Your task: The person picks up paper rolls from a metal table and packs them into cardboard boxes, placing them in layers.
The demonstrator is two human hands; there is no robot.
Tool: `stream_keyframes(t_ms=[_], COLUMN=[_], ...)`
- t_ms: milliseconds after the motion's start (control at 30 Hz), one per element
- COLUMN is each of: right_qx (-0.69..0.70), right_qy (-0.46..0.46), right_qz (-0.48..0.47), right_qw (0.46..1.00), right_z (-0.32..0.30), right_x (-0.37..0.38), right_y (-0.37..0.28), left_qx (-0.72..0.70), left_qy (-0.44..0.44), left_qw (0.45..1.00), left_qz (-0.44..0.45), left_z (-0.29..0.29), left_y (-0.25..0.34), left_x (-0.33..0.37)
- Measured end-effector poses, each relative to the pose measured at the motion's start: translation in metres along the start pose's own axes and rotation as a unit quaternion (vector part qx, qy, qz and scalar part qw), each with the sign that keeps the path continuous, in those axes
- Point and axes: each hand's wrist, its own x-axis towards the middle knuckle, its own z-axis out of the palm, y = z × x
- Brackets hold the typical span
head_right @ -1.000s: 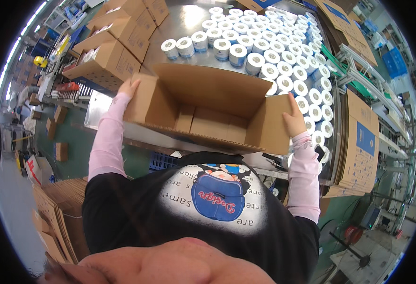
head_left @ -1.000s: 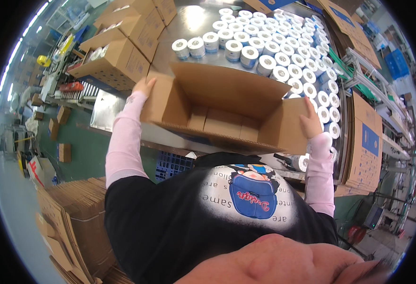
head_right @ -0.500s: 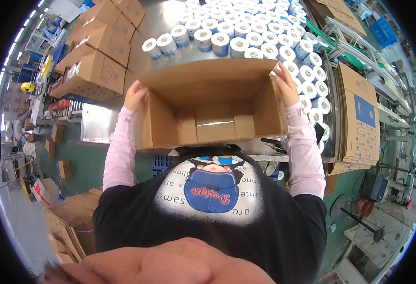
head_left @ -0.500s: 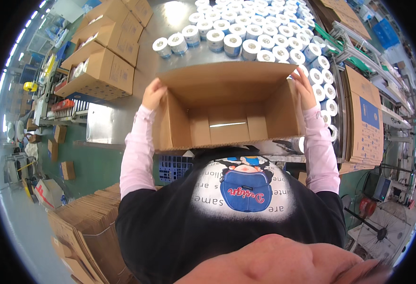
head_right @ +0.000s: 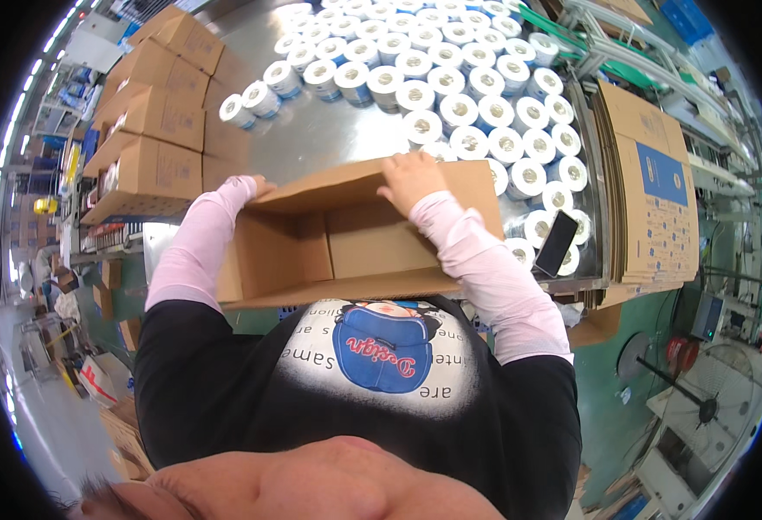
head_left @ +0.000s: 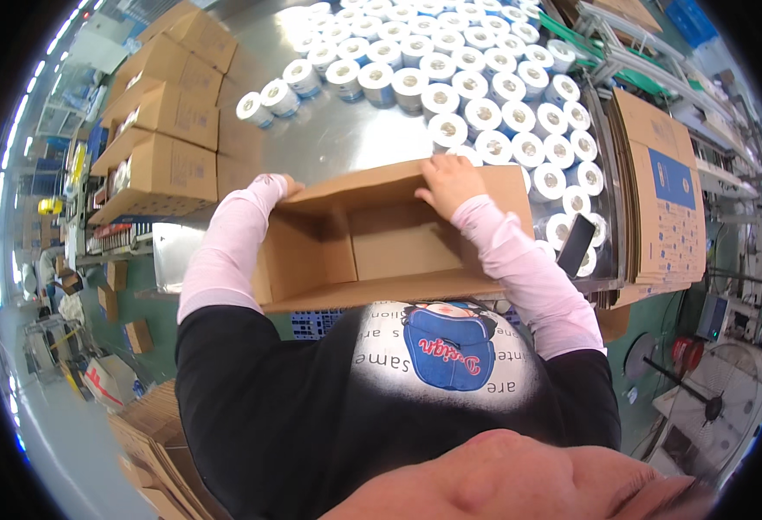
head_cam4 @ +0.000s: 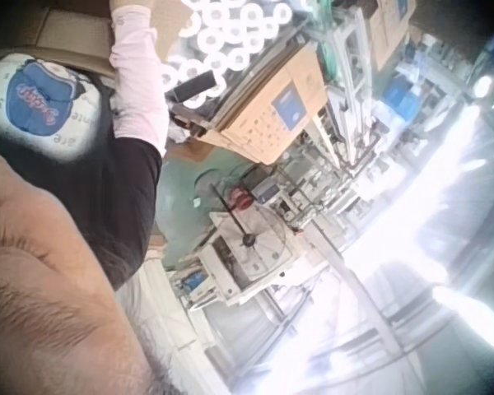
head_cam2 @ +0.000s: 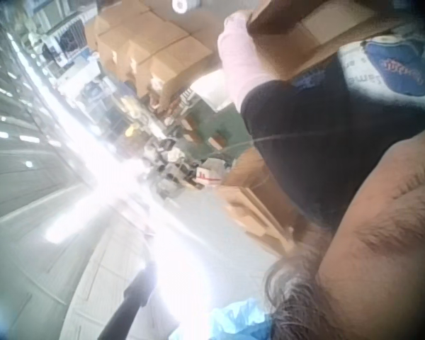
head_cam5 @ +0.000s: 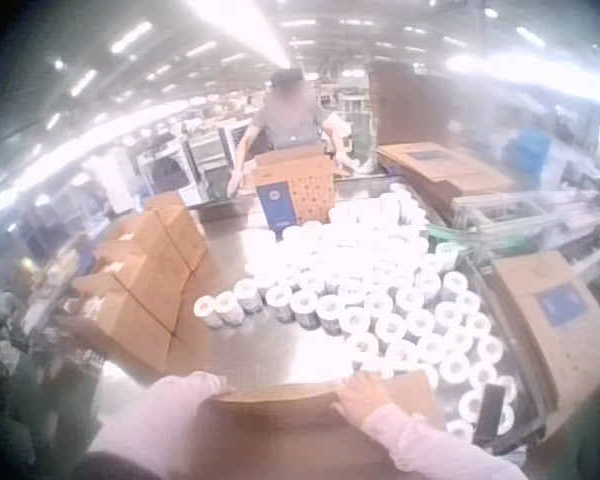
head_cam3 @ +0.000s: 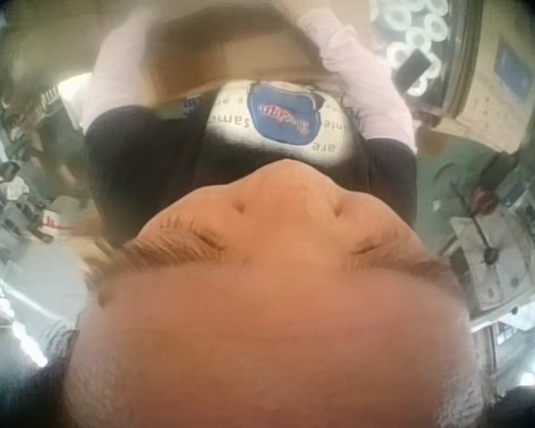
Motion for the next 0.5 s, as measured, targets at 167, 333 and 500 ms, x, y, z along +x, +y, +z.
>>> stream_keyframes(t_ms=[167, 333, 500], right_qx=[0.056, 0.335, 0.205], right_qy=[-0.022, 0.174, 0.098], right_qz=[0.035, 0.014, 0.235], right_qw=[0.998, 0.926, 0.945], right_z=[0.013, -0.005, 0.042], right_x=[0.010, -0.007, -0.041], right_y=[0.005, 0.043, 0.195], left_qx=[-0.037, -0.115, 0.060], left_qy=[0.225, 0.365, 0.264], left_qw=[0.956, 0.869, 0.934], left_qz=[0.183, 0.315, 0.232], left_z=[-0.018, -0.083, -0.109], left_y=[0.114, 0.302, 0.355], left_x=[0.026, 0.090, 0.098])
